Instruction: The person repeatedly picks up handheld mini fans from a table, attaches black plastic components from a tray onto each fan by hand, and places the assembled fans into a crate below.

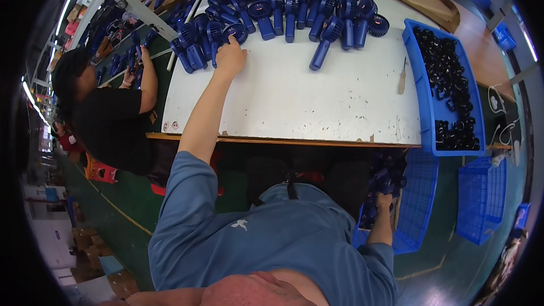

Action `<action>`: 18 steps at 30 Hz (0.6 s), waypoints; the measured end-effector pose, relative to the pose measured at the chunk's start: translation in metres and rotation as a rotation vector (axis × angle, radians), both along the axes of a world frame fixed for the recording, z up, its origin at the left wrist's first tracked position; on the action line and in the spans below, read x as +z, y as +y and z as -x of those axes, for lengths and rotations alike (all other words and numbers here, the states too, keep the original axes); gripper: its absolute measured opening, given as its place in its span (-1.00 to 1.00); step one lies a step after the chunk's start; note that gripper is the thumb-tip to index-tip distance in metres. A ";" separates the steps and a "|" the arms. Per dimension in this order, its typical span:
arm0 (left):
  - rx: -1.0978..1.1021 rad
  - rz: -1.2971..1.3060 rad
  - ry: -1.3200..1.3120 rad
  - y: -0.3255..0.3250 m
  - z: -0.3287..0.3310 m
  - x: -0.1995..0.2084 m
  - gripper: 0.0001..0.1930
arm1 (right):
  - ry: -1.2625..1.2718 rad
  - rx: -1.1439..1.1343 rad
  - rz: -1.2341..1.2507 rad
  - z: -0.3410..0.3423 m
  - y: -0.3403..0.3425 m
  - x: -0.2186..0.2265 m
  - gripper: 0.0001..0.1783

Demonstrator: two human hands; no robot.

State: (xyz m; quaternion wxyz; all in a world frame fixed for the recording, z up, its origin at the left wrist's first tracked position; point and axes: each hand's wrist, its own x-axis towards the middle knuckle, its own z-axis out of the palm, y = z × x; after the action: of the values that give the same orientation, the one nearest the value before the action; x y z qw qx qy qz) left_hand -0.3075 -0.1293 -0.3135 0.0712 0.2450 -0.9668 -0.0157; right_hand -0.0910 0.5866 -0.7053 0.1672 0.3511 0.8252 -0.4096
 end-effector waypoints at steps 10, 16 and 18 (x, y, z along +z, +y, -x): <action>-0.072 -0.875 0.555 0.034 -0.062 0.006 -0.42 | 0.507 0.368 0.221 0.054 -0.114 0.160 -0.67; -0.163 -1.992 0.709 0.228 -0.169 -0.005 -0.44 | 0.540 0.539 1.017 0.040 -0.292 0.369 -0.48; -0.227 -2.047 0.864 0.256 -0.170 -0.014 -0.40 | 0.463 0.579 0.990 0.036 -0.316 0.371 -0.50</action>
State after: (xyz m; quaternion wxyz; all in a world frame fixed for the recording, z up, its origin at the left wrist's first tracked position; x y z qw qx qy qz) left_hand -0.1371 0.1263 -0.3275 0.1644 0.0723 -0.4088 -0.8948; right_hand -0.1271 0.2707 -0.3340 0.2311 -0.1044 0.6137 -0.7477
